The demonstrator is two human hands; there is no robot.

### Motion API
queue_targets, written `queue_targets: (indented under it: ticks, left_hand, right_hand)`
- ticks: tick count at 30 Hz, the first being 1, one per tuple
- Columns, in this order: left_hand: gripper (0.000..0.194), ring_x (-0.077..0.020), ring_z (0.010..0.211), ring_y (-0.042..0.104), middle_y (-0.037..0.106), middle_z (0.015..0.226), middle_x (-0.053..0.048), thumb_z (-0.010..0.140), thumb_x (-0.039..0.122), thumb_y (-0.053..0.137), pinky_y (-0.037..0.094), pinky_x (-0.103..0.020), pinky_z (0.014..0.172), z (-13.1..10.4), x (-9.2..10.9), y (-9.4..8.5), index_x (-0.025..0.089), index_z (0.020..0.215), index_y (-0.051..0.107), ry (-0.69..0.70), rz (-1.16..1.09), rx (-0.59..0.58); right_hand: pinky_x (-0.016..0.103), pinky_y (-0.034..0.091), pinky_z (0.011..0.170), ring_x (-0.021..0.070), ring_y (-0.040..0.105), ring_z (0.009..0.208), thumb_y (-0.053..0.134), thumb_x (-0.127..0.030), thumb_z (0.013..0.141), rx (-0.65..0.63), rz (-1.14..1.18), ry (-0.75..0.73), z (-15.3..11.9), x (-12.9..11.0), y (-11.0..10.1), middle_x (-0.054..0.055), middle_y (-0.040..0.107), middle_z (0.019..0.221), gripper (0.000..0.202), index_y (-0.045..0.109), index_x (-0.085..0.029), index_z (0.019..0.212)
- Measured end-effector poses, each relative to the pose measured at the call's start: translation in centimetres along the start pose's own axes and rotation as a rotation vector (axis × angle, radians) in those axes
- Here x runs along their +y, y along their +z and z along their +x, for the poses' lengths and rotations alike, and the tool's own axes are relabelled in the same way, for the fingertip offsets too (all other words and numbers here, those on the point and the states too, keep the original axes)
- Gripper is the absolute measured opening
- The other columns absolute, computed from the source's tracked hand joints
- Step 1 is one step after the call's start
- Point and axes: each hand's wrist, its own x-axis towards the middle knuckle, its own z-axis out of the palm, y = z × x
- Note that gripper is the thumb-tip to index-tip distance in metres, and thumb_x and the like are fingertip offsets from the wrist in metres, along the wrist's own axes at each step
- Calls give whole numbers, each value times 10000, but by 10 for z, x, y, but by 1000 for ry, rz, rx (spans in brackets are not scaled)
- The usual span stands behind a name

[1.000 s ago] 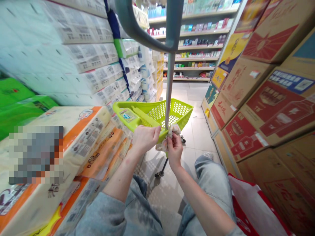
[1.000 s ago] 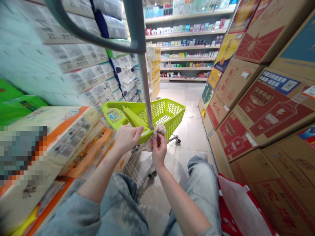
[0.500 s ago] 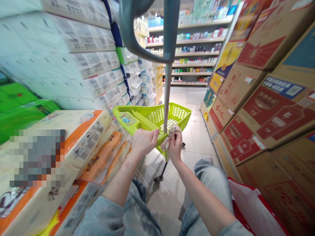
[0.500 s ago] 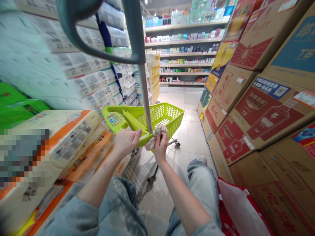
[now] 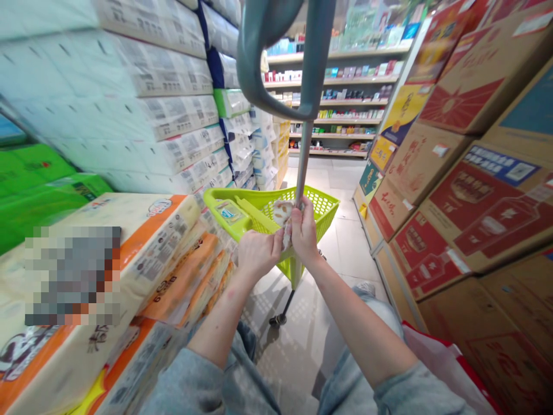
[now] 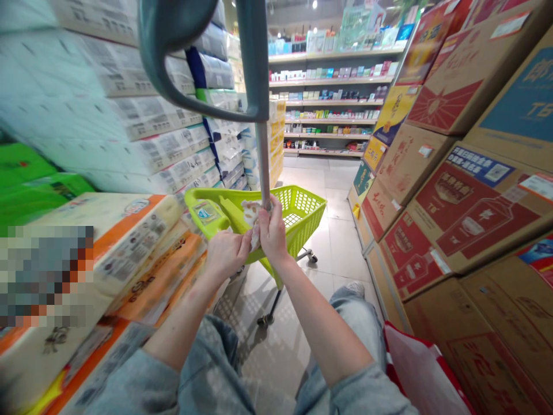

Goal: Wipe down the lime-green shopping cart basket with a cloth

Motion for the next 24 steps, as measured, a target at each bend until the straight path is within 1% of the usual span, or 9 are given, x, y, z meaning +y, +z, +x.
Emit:
queue_targets:
  ticks: [2,5,8,11,15,17,19,22,24]
  left_hand:
    - [623,-169,528,555,626,535,-73,931,375,186,321,-307,596,-2,1,3,171,577,656,-48,-51,52]
    - [547,-164,618,569,641,616,-60,937,318,184,349,-301,670,-5,3,4,169,649,625,-156,-178,180]
    - [395,-177,726,579,655,743,-54,935,303,215,369,-302,713,-7,5,4,163,901,583,-257,-331,300]
    - [337,-190,704,579,631,707,-39,930,313,237,382,-313,719,-8,6,4,159,1031,520,-300,-409,340]
    - [348,-196,679,575,603,688,-39,927,311,233,389,-315,699,-10,5,8,148,1075,502,-310,-412,390]
    - [355,-194,669,569,587,669,-32,929,319,230,392,-314,694,-10,4,10,143,1092,491,-318,-425,421]
    - [348,-190,660,566,576,659,-24,930,322,234,394,-314,695,-11,4,11,141,1096,481,-317,-441,444]
    - [333,-190,683,573,590,703,-36,929,310,237,400,-317,704,-12,5,10,135,1093,469,-289,-462,471]
    - [331,-193,701,578,597,712,-42,927,297,236,406,-319,707,-12,5,10,130,1103,462,-279,-472,484]
  right_hand:
    - [208,403,520,88,470,535,317,-493,904,13,39,34,-2,2,-2,-48,497,659,370,419,-251,1165]
    - [210,402,535,90,475,568,321,-555,879,-7,58,57,-7,12,-7,-34,493,648,401,528,-212,897]
    - [212,371,487,88,438,512,310,-615,851,-1,82,142,-6,17,-7,-34,449,565,494,494,-195,666]
    - [210,320,414,81,374,421,300,-657,827,72,165,248,5,3,-2,-50,371,466,540,434,-204,567]
    - [215,362,418,93,445,420,241,-670,832,140,271,273,39,-45,6,-32,440,479,572,503,-200,639]
    - [219,389,443,102,489,450,189,-659,846,171,233,184,56,-70,8,-21,476,501,597,538,-197,702]
    - [224,412,484,109,527,496,214,-639,855,222,123,43,68,-86,11,-16,510,540,562,553,-195,788]
    - [243,447,597,139,601,668,403,-573,837,293,-97,-137,67,-88,14,17,606,728,435,516,-193,1016]
    - [273,457,664,177,618,806,518,-523,796,324,-216,-195,59,-78,16,55,633,898,491,443,-202,1160]
